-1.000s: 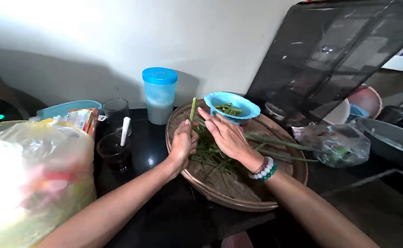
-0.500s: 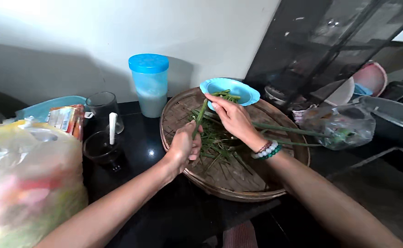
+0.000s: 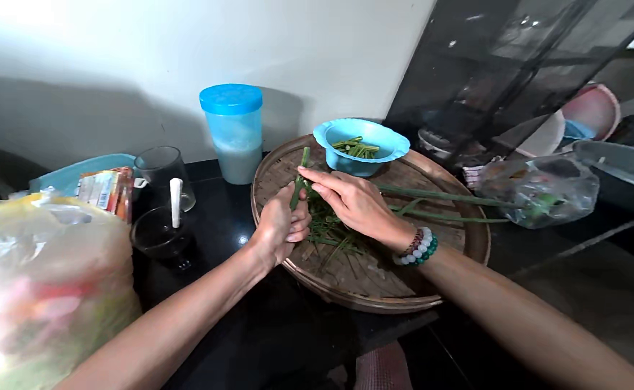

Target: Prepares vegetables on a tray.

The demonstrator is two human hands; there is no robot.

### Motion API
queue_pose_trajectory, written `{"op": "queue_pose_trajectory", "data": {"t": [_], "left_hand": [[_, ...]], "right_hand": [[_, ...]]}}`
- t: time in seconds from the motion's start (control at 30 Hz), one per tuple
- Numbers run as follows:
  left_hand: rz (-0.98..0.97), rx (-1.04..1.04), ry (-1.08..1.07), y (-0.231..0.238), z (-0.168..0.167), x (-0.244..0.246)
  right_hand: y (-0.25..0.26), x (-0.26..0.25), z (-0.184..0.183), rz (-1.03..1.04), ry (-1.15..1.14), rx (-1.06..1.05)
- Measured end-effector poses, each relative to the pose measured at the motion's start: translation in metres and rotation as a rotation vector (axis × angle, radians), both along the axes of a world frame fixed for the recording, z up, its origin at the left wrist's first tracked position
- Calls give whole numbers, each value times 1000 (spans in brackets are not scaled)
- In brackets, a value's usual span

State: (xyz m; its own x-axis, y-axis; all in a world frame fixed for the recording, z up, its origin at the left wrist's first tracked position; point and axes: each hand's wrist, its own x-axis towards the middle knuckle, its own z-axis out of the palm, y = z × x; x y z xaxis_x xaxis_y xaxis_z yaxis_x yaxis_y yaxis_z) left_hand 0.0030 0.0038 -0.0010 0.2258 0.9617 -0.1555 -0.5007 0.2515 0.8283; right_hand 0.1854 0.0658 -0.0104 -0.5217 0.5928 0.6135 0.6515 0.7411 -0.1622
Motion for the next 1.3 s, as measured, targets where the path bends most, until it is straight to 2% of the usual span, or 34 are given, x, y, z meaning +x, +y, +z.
{"op": "queue_pose_trajectory", "data": {"t": [0.13,0.3,0.4,0.5,0.67,0.9,1.2,1.3], "left_hand": [[-33,-50,16,-4,2,2],[3,-44,-23,0,2,0],[41,-53,-49,1,2,1],[46,-71,-50,0,4,0],[-54,-47,-104,2,1,-7],[-176,-51,-146,4,-1,-10],[-173,-40,-126,2,0,-10],[-90,-40,-122,1,2,-7]], "right_hand": [[1,14,9,-76,63,-96],[8,24,13,-100,147,-94],[-2,12,15,-57,62,-128],[-14,-1,4,28,-12,-64],[-9,-3,-2,20,-9,-17],[7,16,9,-68,88,-92],[16,34,9,-196,118,-149],[7,23,17,-120,103,-159]]}}
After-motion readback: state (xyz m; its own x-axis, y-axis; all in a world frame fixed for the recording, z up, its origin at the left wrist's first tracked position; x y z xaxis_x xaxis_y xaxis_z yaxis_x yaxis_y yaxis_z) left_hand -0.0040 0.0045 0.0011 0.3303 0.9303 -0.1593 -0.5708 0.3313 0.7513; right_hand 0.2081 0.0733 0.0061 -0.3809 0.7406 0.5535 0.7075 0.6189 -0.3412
